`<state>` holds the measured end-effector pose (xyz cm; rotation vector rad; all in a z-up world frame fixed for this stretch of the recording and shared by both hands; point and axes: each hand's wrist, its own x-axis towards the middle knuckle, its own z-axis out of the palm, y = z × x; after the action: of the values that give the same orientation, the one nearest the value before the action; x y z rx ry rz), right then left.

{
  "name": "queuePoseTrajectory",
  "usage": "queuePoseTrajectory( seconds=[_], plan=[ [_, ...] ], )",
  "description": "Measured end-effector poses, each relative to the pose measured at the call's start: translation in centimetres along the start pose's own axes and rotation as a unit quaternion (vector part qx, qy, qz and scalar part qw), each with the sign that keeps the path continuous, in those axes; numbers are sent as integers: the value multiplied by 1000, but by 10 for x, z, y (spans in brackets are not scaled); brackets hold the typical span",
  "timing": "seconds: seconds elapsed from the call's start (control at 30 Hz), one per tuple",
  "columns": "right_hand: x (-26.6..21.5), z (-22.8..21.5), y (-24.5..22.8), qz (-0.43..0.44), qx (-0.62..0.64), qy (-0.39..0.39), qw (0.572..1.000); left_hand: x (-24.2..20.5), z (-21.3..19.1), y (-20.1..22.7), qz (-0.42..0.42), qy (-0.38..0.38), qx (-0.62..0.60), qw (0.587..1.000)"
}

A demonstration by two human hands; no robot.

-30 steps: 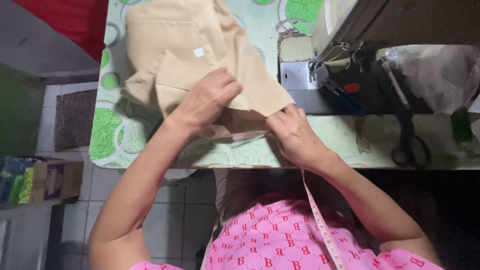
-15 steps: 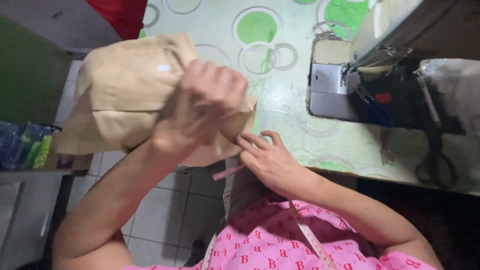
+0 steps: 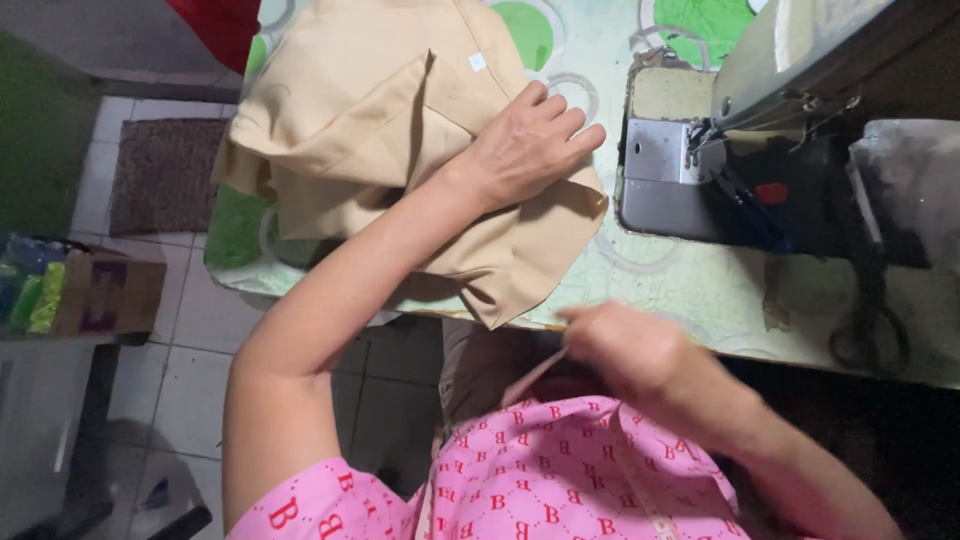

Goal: Measuring various dimensions of a pair of tan trousers using a measuring tape at a sewing workstation.

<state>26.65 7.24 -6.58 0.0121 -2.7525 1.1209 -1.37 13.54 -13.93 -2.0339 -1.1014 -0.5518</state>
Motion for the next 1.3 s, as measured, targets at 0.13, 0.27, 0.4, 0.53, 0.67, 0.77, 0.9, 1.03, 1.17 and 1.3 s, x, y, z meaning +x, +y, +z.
queuePoseTrajectory(
  seconds=[0.13,0.27,0.4,0.53,0.67,0.77,0.9,1.03,1.17,1.3],
  plan=[
    [16,-29,30,54,-81,168,981,12,-39,-1,-85,-223,-201,950],
    [23,-35,51,97,-139,218,961,23,-96,-2,-149,-295,-248,910],
    [34,-29,57,100,-98,190,972,20,-137,23,-177,-74,-144,971],
    [40,-12,92,117,-132,197,965,-5,-135,72,-186,19,-134,973],
    [45,-22,78,192,-99,177,960,-53,-104,83,-240,-56,-159,956],
    [23,-19,80,274,0,169,947,-53,-111,87,-279,-66,-200,937],
    [8,-4,69,339,81,163,923,-44,-118,85,-291,-71,-202,932],
    [9,0,50,342,130,185,912,-23,-141,85,-280,-17,-76,957],
    [14,8,43,332,140,189,914,-19,-157,110,-298,-2,-81,951],
    [21,17,46,312,125,190,923,-30,-140,143,-278,-8,-88,956]
  ],
)
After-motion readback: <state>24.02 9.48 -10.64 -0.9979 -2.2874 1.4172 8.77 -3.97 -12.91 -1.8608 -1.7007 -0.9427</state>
